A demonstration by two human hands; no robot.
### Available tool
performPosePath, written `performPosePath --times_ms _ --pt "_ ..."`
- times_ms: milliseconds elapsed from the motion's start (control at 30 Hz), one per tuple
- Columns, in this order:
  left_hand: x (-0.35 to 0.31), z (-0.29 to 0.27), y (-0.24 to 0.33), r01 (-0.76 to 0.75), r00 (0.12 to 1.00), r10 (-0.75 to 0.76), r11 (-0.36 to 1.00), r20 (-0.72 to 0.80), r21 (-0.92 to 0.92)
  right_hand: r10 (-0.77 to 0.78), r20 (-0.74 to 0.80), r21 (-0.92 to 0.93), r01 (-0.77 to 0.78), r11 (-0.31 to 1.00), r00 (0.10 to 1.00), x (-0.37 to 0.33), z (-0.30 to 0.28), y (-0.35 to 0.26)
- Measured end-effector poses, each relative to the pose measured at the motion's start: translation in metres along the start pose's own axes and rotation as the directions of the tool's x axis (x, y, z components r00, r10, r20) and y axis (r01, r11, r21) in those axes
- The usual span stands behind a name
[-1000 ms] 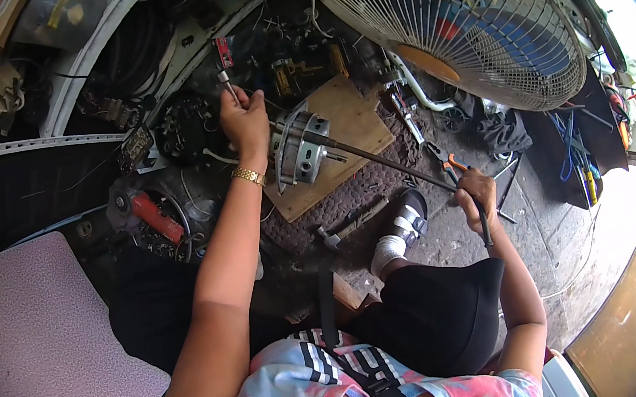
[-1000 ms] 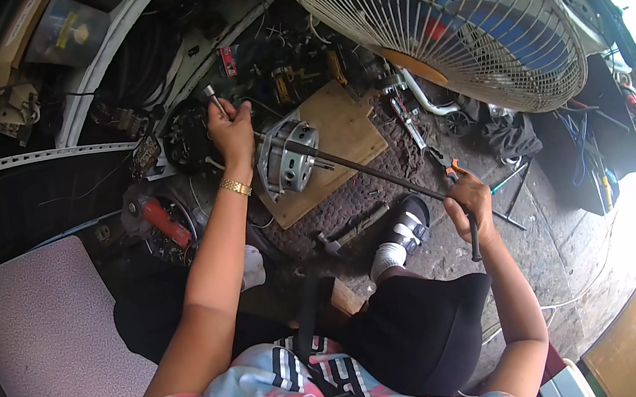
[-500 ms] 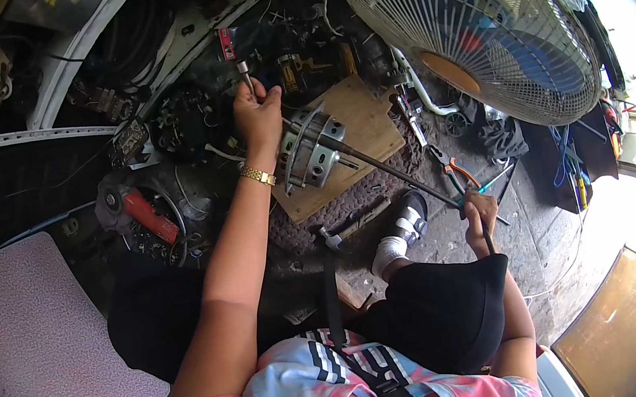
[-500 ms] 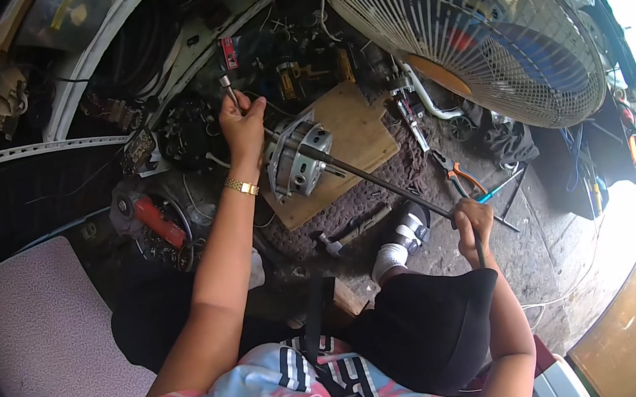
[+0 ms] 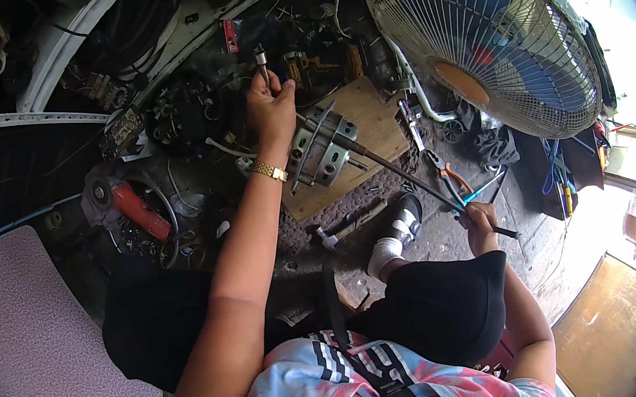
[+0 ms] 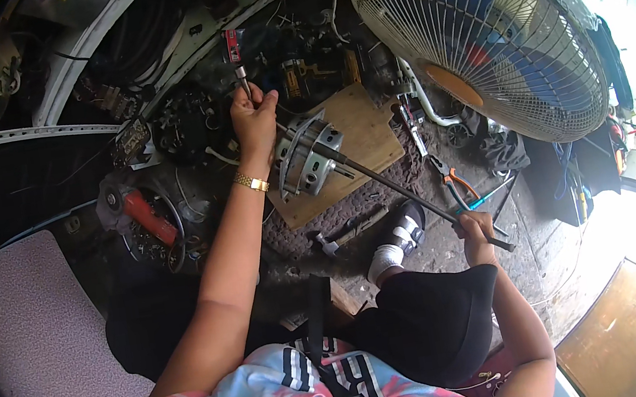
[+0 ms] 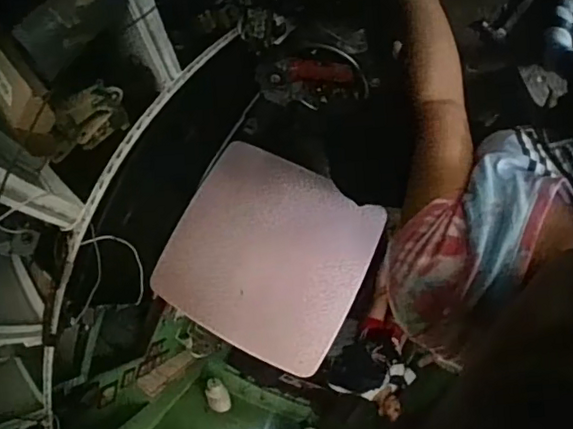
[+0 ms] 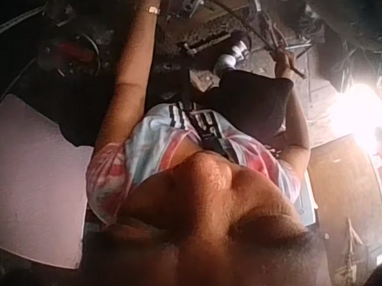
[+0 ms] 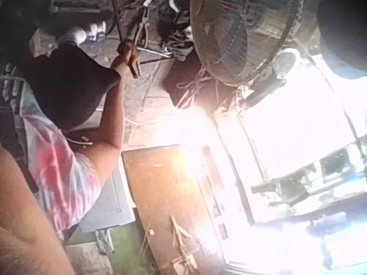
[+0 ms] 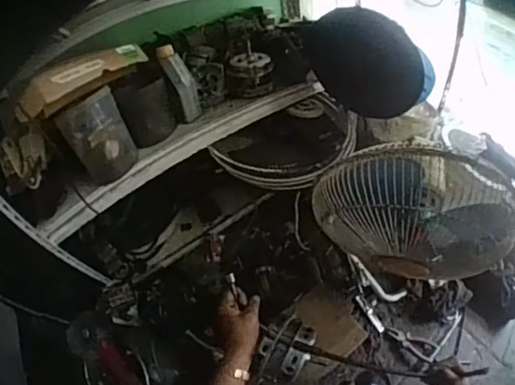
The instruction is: The person unfastens bolts from a washing machine motor casing using a socket wrench and a metal rod, taps the motor with a hammer, and pulls the housing apart by hand.
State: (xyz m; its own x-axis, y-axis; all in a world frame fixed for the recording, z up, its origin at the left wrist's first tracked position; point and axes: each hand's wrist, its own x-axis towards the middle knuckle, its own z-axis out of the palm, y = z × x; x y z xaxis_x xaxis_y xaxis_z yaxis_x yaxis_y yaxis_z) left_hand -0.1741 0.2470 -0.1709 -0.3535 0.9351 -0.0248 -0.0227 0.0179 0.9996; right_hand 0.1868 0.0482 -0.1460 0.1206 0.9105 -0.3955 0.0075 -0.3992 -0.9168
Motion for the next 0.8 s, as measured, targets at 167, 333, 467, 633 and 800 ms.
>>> performPosePath --times_ms 167,333,467,633,800 --pt "-0.001 0.002 0.005 -0.021 1.000 0.021 1.000 -0.019 0.016 0.106 0.051 0.169 -0.114 0.979 0.993 -0.002 -0.004 0.002" --pt "-0.003 0.000 0.005 -0.102 0.994 0.107 0.977 -0.018 0.187 0.062 -0.080 0.174 -0.047 0.984 0.995 -0.009 0.004 0.011" --pt "0.009 -0.012 0.015 -0.213 0.977 0.177 0.837 0.119 0.504 0.031 0.175 -0.202 0.006 0.979 0.984 -0.007 -0.013 0.005" --pt "0.038 -0.012 0.086 -0.222 0.975 0.099 0.413 0.199 0.883 -0.098 0.234 -0.245 0.156 0.957 0.967 -0.027 -0.018 0.003" --pt "0.050 0.050 0.078 -0.539 0.644 -0.647 -0.003 0.409 0.842 -0.137 0.220 -0.212 0.184 0.960 0.966 -0.044 -0.023 0.035"
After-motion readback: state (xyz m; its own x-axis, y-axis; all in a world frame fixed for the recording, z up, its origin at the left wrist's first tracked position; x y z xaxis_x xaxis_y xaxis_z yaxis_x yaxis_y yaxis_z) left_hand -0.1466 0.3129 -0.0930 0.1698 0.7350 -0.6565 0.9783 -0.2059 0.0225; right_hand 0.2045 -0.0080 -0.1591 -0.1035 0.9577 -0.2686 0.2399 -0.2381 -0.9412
